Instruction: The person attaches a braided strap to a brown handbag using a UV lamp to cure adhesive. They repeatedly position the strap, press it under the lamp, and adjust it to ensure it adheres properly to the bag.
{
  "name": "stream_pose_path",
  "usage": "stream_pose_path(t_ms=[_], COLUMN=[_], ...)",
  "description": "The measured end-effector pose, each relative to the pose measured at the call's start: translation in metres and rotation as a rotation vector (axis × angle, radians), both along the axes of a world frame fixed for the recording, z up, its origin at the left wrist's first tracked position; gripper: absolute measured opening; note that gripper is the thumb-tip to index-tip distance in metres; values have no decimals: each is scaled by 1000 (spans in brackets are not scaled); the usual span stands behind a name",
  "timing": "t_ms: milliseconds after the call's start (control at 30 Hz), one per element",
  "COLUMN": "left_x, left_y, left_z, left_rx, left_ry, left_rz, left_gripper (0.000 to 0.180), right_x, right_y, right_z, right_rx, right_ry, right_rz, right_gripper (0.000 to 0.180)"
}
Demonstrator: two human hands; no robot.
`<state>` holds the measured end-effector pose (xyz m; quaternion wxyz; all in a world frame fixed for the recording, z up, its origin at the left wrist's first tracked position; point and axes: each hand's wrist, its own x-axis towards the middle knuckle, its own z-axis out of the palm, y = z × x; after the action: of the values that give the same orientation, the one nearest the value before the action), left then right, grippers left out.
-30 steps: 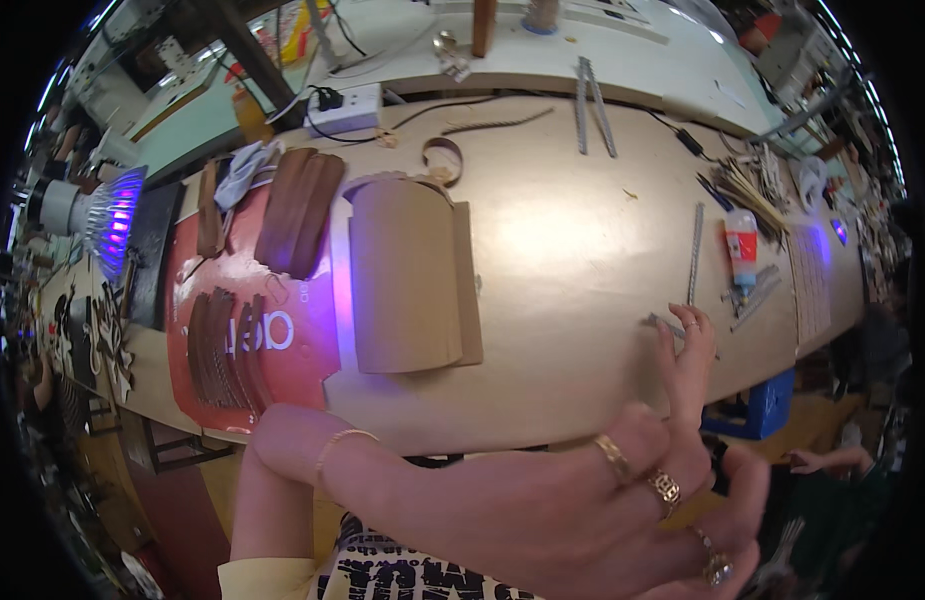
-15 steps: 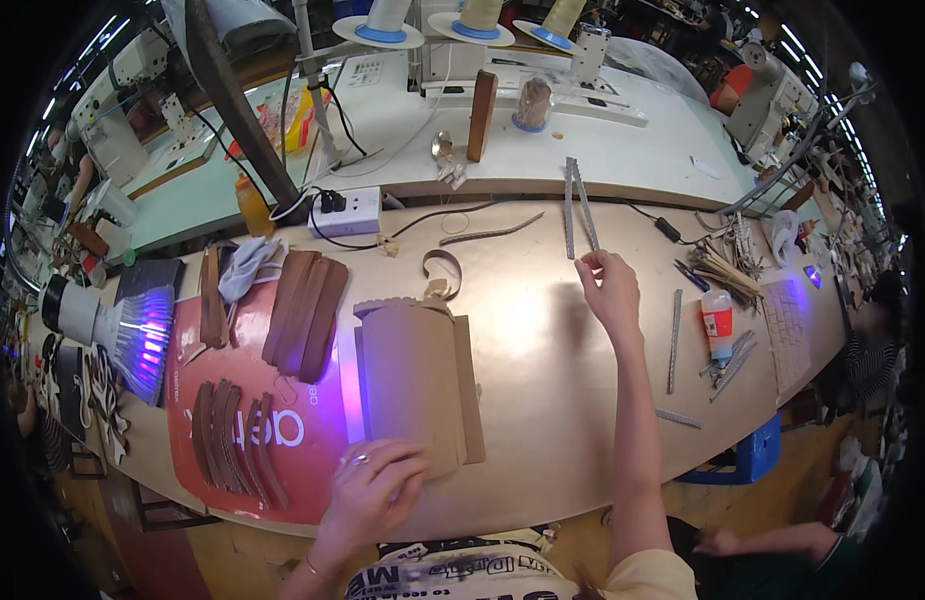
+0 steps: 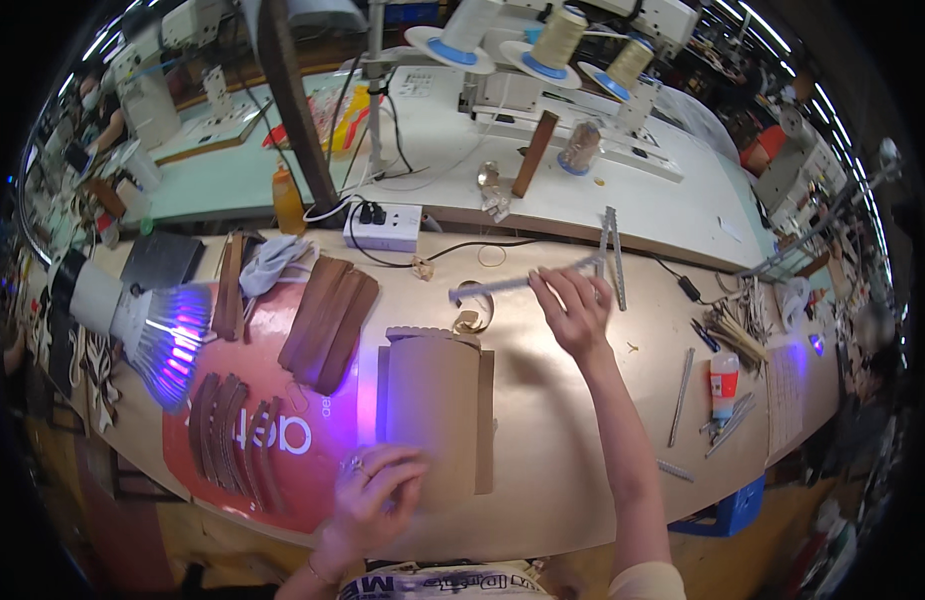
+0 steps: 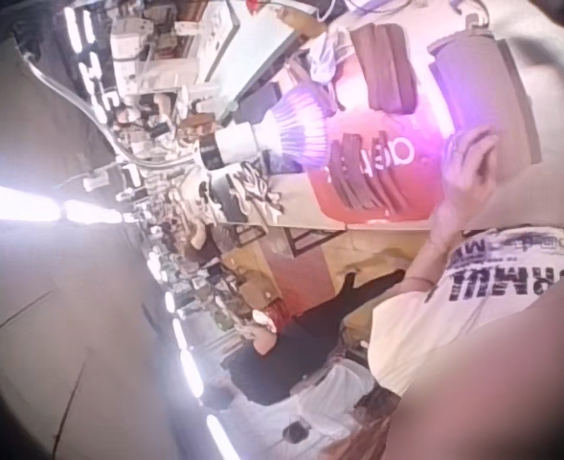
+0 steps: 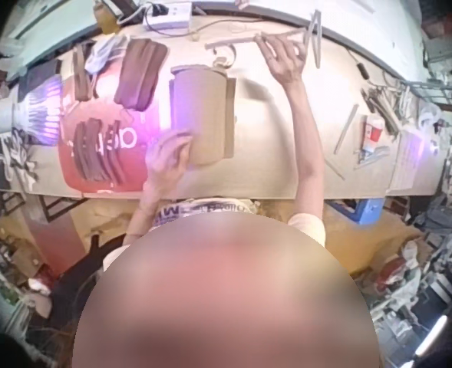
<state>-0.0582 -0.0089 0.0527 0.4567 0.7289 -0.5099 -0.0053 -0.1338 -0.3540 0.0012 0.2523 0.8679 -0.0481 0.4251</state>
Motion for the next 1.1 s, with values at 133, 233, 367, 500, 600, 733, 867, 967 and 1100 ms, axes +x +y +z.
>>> stream_pose_path(t_ms=[133, 233, 367, 500, 600, 733, 867, 967, 1100], left_x=[8, 15, 25, 32, 35, 33, 29, 31, 74], left_y=[-14, -30, -39, -28, -23, -17, -18, -26, -29], left_z=[3, 10, 16, 17, 14, 13, 12, 8, -2], left_rx=[-50, -194, -354, -267, -287, -261, -227, -180, -203], left_ry=[83, 70, -51, -258, -337, -384, -352, 31, 642], left_rz=[57, 171, 255, 205, 208, 172, 117, -1, -22], left_gripper=[24, 30, 35, 30, 34, 31, 30, 31, 33], right_x=[-24, -22, -15, -12, -13, -14, -17, -19, -13], right_y=[65, 90, 103, 110, 112, 117, 135, 155, 151], right_z=[48, 70, 75, 69, 65, 61, 64, 72, 86], right_rx=[-76, -112, -83, -56, -51, -39, 67, 406, 1663], right_ry=[-156, -216, -196, -192, -192, -202, -115, 120, 476], right_rz=[29, 54, 73, 111, 123, 131, 204, 221, 259], right_gripper=[26, 28, 29, 29, 28, 24, 19, 15, 22])
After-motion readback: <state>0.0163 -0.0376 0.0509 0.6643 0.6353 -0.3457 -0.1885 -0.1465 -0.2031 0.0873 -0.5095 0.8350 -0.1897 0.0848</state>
